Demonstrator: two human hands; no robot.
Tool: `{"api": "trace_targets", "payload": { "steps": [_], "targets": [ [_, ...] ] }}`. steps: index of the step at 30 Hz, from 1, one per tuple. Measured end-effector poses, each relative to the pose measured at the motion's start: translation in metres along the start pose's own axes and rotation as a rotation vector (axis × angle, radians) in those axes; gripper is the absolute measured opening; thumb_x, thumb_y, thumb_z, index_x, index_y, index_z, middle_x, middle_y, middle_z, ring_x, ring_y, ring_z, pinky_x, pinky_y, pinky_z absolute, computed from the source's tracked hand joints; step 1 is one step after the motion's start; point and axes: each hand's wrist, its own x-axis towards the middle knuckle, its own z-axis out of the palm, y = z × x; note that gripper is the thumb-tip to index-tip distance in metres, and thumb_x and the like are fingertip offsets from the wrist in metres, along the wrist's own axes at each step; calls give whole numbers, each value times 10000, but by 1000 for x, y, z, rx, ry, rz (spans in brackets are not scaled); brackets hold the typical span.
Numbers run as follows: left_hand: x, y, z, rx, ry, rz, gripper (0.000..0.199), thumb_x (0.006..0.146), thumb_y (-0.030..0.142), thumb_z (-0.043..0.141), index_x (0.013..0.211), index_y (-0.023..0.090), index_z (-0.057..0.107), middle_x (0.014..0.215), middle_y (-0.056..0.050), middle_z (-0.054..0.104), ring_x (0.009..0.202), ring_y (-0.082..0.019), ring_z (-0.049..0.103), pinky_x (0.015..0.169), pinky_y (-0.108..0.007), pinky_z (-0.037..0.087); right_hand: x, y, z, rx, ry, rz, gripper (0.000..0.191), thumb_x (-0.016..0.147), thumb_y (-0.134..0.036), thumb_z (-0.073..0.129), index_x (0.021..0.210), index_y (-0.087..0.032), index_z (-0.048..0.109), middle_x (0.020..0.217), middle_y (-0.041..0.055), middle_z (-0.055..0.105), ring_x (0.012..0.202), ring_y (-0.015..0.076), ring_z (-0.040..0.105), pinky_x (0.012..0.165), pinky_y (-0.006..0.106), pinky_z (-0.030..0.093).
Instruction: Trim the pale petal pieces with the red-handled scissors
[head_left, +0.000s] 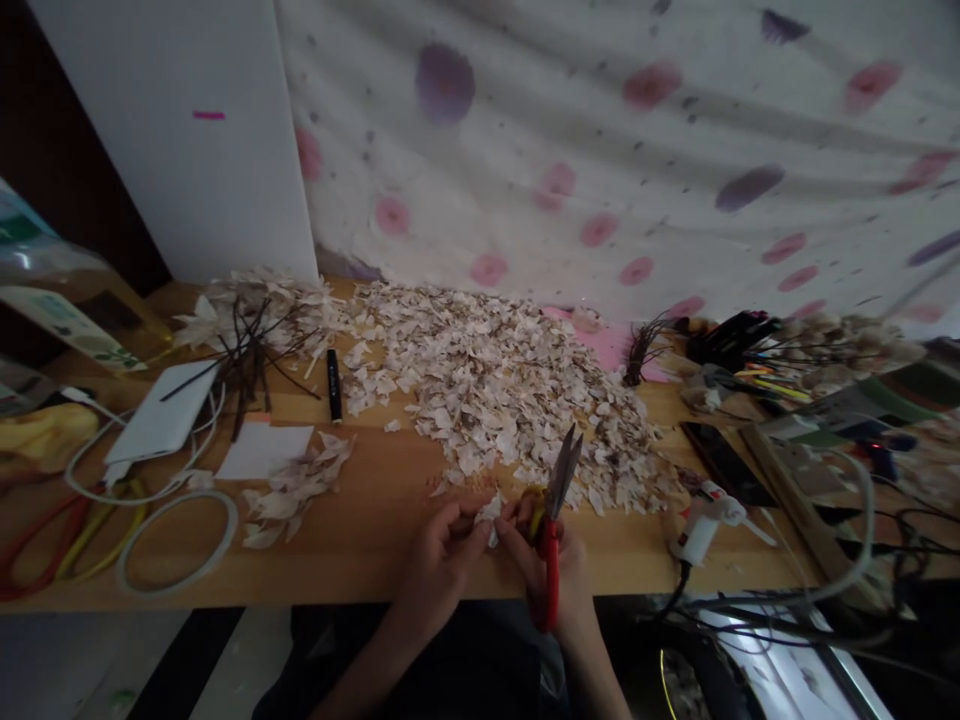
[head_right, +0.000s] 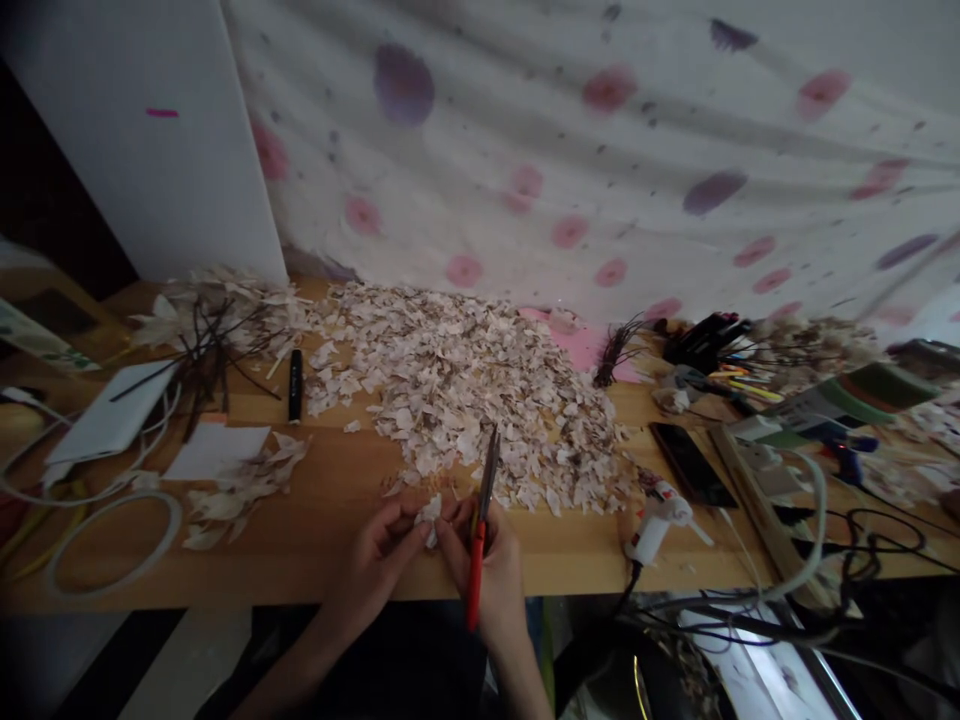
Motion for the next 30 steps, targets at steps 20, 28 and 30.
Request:
{"api": "trace_targets", "payload": {
  "steps": [20, 28, 30],
  "targets": [
    [-7, 1, -1, 19, 59, 20, 317, 720, 488, 732, 766, 182, 667, 740, -28, 701, 747, -192, 654, 727, -292, 502, -10, 3, 0, 18, -9, -43, 309, 786, -397, 773, 753, -234, 513, 748, -9, 614, 639, 158, 575, 597, 264, 477],
    [-1, 2, -10, 46, 203, -4, 272, 708, 457, 738, 756, 192, 702, 750, -22, 705, 751, -188, 637, 726, -279, 493, -5, 1, -7, -154, -1, -20, 322, 817, -484, 721, 737, -223, 551, 651, -20, 529, 575, 147, 485, 542, 263, 399],
    [3, 10, -14, 19, 298, -8, 293, 669, 463, 770, 755, 192, 698, 744, -17, 700, 752, -188, 631, 724, -277, 494, -7, -3, -10, -189, 1, -32, 331, 844, -533, 669, 774, -215, 612, 625, -17, 513, 567, 156, 481, 546, 273, 398]
  ]
}}
